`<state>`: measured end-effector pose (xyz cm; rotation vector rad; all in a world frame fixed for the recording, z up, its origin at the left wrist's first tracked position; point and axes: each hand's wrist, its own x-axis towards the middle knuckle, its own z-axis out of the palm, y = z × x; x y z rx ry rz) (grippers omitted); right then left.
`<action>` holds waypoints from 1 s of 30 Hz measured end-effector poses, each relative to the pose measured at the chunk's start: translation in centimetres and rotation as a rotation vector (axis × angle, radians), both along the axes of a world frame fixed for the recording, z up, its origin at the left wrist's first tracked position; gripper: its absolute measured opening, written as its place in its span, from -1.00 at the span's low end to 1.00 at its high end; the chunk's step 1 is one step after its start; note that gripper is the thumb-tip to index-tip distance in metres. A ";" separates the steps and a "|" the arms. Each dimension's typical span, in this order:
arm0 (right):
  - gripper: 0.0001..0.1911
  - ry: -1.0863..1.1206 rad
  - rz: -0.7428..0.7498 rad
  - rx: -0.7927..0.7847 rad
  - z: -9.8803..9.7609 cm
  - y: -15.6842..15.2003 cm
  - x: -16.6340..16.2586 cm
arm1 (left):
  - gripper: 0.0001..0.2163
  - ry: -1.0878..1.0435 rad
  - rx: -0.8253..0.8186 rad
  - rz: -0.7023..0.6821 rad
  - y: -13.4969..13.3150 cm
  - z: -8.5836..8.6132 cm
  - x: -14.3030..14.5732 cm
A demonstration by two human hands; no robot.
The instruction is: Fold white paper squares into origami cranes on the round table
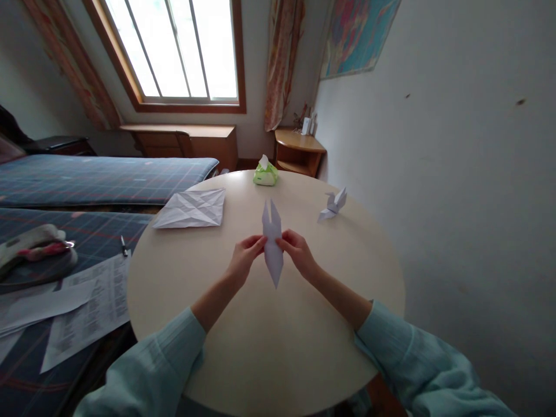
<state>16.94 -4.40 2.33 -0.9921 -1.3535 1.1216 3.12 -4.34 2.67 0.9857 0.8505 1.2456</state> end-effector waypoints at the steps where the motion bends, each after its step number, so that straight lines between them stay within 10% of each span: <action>1: -0.71 0.030 0.017 -0.025 0.1 0.0 0.0 | -0.71 -0.044 -0.022 0.006 0.0 0.0 0.0; 19: -0.67 -0.126 0.081 -0.124 0.1 0.6 0.8 | -0.71 0.104 -0.112 -0.133 -0.4 -0.5 -0.1; 30: -0.72 0.175 0.128 -0.241 0.7 0.2 0.9 | -0.68 0.475 0.083 -0.158 -0.4 -0.5 -0.2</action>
